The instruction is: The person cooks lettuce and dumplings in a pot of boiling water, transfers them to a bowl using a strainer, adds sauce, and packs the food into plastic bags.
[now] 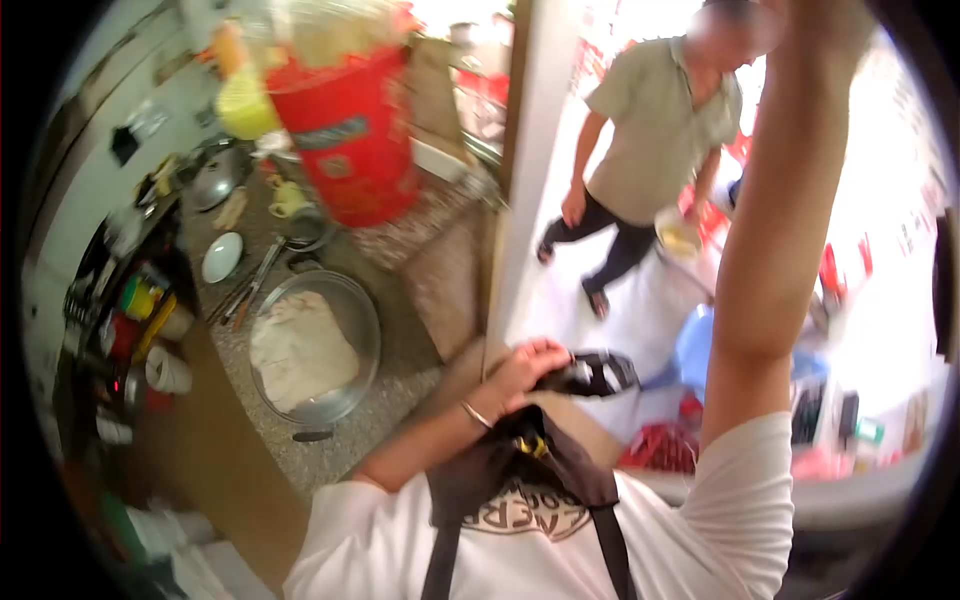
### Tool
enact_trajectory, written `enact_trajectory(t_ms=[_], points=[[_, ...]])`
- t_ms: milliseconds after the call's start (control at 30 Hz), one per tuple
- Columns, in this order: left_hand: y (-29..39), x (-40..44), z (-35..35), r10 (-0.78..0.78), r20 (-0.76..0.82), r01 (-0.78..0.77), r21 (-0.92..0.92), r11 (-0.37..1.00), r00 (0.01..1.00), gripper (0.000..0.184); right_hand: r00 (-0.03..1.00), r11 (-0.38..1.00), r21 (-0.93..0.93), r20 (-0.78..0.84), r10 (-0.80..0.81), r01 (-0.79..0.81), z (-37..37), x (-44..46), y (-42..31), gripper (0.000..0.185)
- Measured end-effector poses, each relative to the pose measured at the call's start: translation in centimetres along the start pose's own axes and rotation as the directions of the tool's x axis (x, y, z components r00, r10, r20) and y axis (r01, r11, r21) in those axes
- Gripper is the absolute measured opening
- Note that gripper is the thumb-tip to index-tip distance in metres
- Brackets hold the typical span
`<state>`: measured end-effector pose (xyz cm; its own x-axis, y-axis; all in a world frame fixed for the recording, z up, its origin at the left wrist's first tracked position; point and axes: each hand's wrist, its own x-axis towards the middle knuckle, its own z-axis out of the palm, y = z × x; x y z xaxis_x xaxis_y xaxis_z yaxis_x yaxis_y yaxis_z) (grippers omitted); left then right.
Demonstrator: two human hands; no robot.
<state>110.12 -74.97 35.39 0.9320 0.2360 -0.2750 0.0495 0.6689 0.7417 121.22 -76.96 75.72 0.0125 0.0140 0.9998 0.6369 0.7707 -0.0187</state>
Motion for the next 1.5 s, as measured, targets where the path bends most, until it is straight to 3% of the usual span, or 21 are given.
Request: enact_trajectory(t_ms=[67,133,233,267,333,367,467,567,633,667,733,833,900,967,1033,1133,1167,1300,1367,1467,1500], points=[[0.6,0.2,0.4,-0.009,0.012,0.009,0.017,1.0,1.0,0.01,1.0,0.96,-0.281,-0.021,-0.017,0.011,-5.6,-3.7,-1.6,0.019],[0.8,0.4,0.4,-0.008,0.051,0.005,0.056,0.998,0.999,0.011,0.997,0.722,-0.688,-0.051,0.053,-0.074,-11.1,-9.3,-3.2,0.016],[1.3,0.5,0.5,-0.05,0.055,0.047,0.06,0.997,0.997,0.014,0.88,0.325,-0.827,-0.37,0.297,-0.458,-16.0,-20.8,-7.6,0.006],[1.4,0.7,0.4,-0.072,0.053,0.068,0.077,0.995,0.996,0.017,0.728,0.52,-0.522,-0.585,0.358,-0.676,-14.7,-24.1,-8.6,0.009],[1.5,0.7,0.1,-0.097,0.078,0.09,0.086,0.992,0.992,0.018,0.599,0.482,-0.378,-0.64,0.481,-0.791,-14.9,-31.5,-10.7,0.004],[1.4,0.5,0.2,-0.103,0.096,0.094,0.092,0.991,0.99,0.018,0.475,0.348,-0.332,-0.712,0.518,-0.877,-13.6,-33.8,-12.0,0.005],[0.6,-0.4,1.3,-0.128,0.099,0.118,0.102,0.988,0.987,0.019,0.393,0.384,-0.196,-0.742,0.544,-0.902,-11.8,-39.3,-13.8,0.005],[-0.5,-1.4,2.2,-0.112,0.108,0.101,0.098,0.99,0.988,0.019,0.308,0.336,-0.112,-0.723,0.618,-0.935,-10.5,-42.5,-15.0,0.006],[-1.2,-2.3,2.9,-0.075,0.096,0.067,0.083,0.994,0.993,0.02,0.157,0.112,-0.118,-0.517,0.841,-0.987,-10.1,-44.8,-15.8,0.011],[-1.4,-2.9,3.3,-0.069,0.086,0.063,0.079,0.995,0.994,0.02,0.155,0.111,-0.116,-0.507,0.848,-0.987,-10.2,-44.5,-16.5,0.011],[-1.2,-4.0,4.0,-0.026,0.06,0.022,0.065,0.998,0.998,0.022,0.371,0.066,-0.56,-0.451,0.812,-0.826,-10.6,-43.0,-17.7,0.019],[-1.4,-5.5,4.2,0.014,0.03,-0.014,0.015,1.0,0.999,0.025,0.388,-0.101,-0.584,-0.649,0.654,-0.806,-13.1,-42.6,-18.6,0.027],[-1.9,-5.8,4.1,0.041,0.024,-0.042,0.013,0.999,0.999,0.026,0.414,-0.094,-0.611,-0.633,0.654,-0.786,-14.9,-45.6,-18.2,0.027],[-1.8,-5.9,4.2,0.064,-0.004,-0.064,0.039,0.997,0.998,0.025,-0.157,-0.248,-0.185,-0.404,0.901,-0.951,-16.2,-47.4,-17.3,0.024],[-1.7,-5.5,3.6,0.063,-0.041,-0.061,0.04,0.997,0.997,0.026,-0.089,-0.207,-0.241,-0.425,0.901,-0.948,-15.3,-47.3,-16.0,0.017],[-1.8,-3.9,2.9,0.037,-0.111,-0.038,-0.004,0.999,0.993,0.027,-0.11,-0.097,0.061,-0.278,0.954,-0.993,-14.0,-46.5,-12.8,0.01],[-1.5,-3.1,2.6,0.006,-0.144,-0.011,-0.03,0.999,0.99,0.027,-0.056,-0.05,0.034,-0.193,0.98,-0.998,-13.6,-46.9,-11.4,0.008],[-0.9,1.8,1.1,-0.039,-0.041,0.036,-0.077,0.996,0.998,0.043,-0.165,-0.165,0.181,0.016,0.986,-0.97,-10.9,-47.4,-5.9,0.006],[-0.2,4.7,0.5,-0.055,-0.012,0.054,-0.044,0.998,0.998,0.049,-0.146,-0.15,0.219,0.034,0.989,-0.964,-10.4,-46.9,-3.2,0.008],[1.1,8.8,0.1,-0.055,0.001,0.055,-0.026,0.998,0.998,0.054,-0.151,-0.159,0.091,0.091,0.984,-0.983,-11.3,-46.5,0.7,0.021],[1.7,10.1,0.4,-0.066,0.014,0.067,-0.025,0.997,0.998,0.056,-0.082,-0.085,0.032,0.083,0.993,-0.996,-11.5,-46.6,2.0,0.023]])
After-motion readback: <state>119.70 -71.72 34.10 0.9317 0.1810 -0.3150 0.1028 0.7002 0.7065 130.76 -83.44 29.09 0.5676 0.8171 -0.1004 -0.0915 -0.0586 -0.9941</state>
